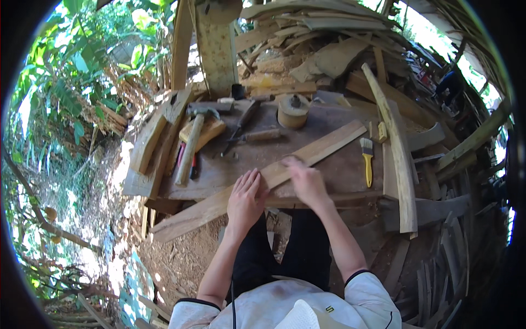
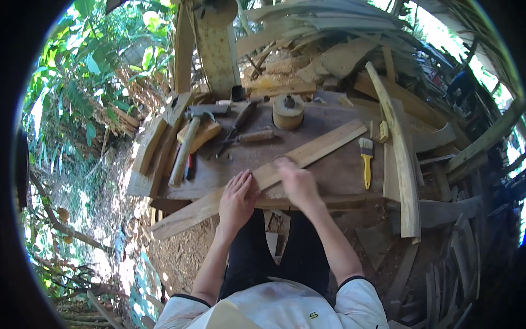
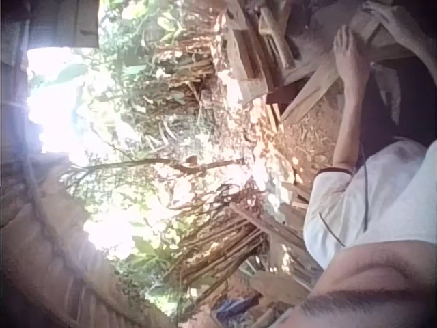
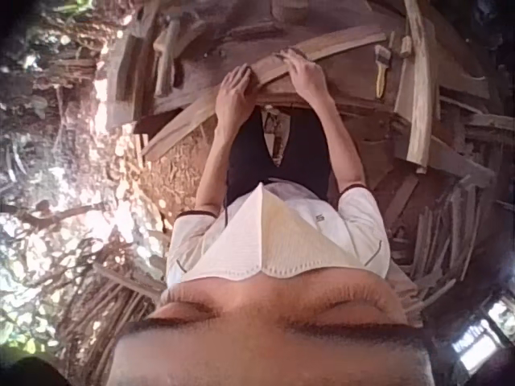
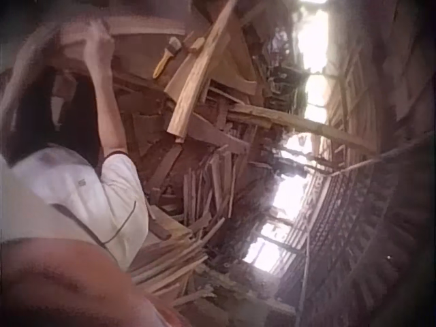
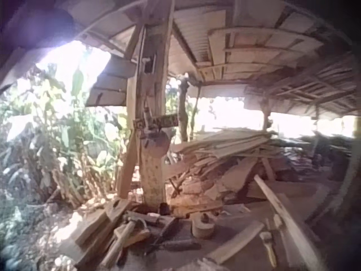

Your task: The person uses a hammer and a chisel to carve a groove into a long wooden plank. They then smooth the plank's surface using a sanding block and finish by brushing away the sawdust with a paintbrush.

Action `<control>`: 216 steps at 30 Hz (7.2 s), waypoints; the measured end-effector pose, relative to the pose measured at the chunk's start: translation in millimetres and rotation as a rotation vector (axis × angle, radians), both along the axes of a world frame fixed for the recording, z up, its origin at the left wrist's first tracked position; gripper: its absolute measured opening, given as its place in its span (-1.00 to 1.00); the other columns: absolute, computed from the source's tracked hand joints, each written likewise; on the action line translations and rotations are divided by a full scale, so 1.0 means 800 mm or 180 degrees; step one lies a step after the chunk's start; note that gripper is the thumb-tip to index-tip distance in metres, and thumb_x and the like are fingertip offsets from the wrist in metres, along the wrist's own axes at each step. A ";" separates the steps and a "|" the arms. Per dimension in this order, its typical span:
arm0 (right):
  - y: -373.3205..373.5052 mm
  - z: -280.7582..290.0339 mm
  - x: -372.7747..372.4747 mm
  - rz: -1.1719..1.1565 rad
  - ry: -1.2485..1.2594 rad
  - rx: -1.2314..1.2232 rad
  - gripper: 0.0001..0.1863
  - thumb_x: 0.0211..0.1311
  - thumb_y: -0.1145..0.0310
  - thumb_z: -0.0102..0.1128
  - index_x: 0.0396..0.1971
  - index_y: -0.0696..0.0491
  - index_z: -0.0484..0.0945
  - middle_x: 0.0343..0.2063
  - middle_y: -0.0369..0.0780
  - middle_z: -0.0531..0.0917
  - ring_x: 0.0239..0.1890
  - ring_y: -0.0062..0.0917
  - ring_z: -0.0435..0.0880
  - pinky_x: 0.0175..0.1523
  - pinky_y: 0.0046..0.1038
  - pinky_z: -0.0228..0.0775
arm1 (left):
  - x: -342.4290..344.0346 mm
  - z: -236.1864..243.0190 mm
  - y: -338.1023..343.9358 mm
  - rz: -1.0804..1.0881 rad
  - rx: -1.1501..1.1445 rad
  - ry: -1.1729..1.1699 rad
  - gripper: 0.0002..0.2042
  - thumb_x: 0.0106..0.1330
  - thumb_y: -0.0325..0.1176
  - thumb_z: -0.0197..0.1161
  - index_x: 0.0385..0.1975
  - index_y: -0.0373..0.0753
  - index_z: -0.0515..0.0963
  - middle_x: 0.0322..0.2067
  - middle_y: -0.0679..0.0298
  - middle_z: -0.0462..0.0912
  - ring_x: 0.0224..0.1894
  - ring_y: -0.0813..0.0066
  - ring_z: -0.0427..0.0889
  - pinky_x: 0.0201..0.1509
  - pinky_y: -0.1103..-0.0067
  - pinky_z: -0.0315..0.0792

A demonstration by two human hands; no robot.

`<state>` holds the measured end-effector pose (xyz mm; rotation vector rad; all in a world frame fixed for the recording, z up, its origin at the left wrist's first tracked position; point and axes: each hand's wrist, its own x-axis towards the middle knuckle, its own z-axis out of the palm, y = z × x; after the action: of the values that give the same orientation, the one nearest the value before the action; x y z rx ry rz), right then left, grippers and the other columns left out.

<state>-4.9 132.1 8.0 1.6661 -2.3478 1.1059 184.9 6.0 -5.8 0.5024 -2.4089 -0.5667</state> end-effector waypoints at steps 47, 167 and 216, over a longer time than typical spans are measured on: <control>0.000 0.014 -0.069 -0.0612 0.0159 0.0302 -0.58 0.39 0.56 0.05 0.21 0.18 0.59 0.24 0.05 0.61 0.31 -0.07 0.58 0.37 -0.14 0.47 | 0.000 0.014 -0.020 -0.0407 0.0273 -0.0144 -0.47 0.29 -0.26 0.46 0.22 -0.36 0.58 0.32 -0.01 0.56 0.38 0.03 0.52 0.55 0.22 0.32; -0.043 -0.017 0.078 0.0168 0.0446 0.0176 -0.56 0.36 0.50 0.05 0.22 0.23 0.56 0.30 -0.02 0.59 0.41 -0.21 0.52 0.52 -0.24 0.35 | 0.209 0.009 -0.037 0.1319 0.0454 -0.1073 -0.21 -0.13 -0.53 0.64 0.28 -0.12 0.63 0.06 0.19 0.68 0.15 0.14 0.62 0.30 0.27 0.51; -0.004 -0.030 -0.172 -0.0753 0.0994 0.0122 -0.65 0.36 0.61 0.02 0.10 0.20 0.58 0.06 0.02 0.71 0.08 -0.10 0.74 0.12 -0.19 0.69 | 0.303 -0.003 -0.084 0.1493 0.0555 -0.0855 -0.24 -0.13 -0.80 0.36 0.25 -0.23 0.64 -0.02 0.17 0.68 0.08 0.19 0.62 0.20 0.36 0.48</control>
<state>-142.8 129.1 -15.7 1.4039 -2.2972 0.7070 427.0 -61.5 -7.9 1.2464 -2.3726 -0.5247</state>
